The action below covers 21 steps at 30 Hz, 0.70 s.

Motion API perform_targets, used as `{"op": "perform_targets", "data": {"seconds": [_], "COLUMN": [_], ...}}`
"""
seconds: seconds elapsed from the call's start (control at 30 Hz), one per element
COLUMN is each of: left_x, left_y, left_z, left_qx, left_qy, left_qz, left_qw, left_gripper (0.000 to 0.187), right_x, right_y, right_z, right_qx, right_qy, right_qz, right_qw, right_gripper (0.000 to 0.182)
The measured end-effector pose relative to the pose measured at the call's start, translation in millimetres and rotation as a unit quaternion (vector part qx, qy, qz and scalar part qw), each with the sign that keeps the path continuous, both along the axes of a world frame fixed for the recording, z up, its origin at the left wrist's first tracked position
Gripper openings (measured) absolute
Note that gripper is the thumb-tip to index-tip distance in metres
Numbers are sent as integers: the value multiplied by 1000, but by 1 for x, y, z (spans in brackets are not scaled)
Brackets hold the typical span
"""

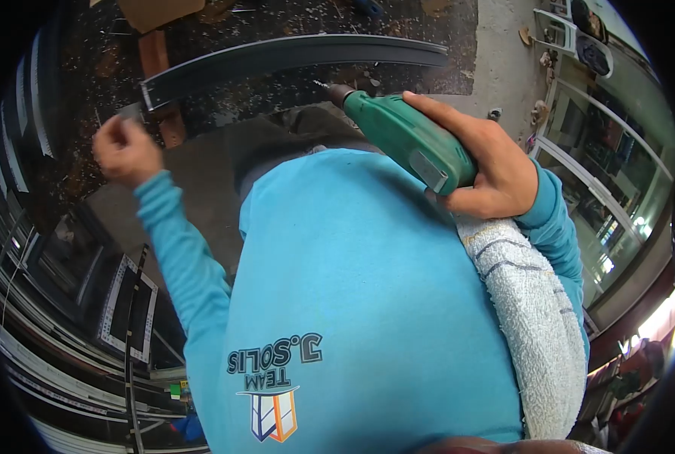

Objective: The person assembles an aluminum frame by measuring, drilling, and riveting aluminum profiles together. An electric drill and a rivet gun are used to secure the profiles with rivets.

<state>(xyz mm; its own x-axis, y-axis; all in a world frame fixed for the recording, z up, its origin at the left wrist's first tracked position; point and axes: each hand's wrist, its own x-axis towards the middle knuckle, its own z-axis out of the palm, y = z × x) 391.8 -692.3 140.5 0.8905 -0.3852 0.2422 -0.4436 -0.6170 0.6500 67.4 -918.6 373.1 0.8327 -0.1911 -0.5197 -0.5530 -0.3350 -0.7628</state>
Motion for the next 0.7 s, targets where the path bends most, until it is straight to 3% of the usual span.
{"op": "perform_targets", "data": {"seconds": [0.07, 0.1, 0.13, 0.3, 0.7], "left_x": [-86, -119, -148, -196, -193], "left_y": [-26, -33, -41, -66, -61], "left_z": [31, 19, -1, -52, -64], "left_qx": [-15, -55, -62, -31, -52], "left_qy": [96, 114, 109, 81, 62], "left_qz": [-170, -276, -312, -317, -322], "left_qw": [981, 953, 942, 945, 943], "left_gripper": [11, 12, 14, 16, 17], "right_x": [-16, -22, -27, -34, -24], "right_y": [-1, -1, -2, -3, 3], "right_z": [-7, -11, -15, -42, -68], "right_qx": [-25, -31, -39, -50, -52], "right_qy": [-21, -27, -32, -27, 18], "right_qz": [1, 7, 12, 28, 61], "right_qw": [999, 999, 999, 998, 997], "right_gripper": [88, 88, 88, 85, 85]}}
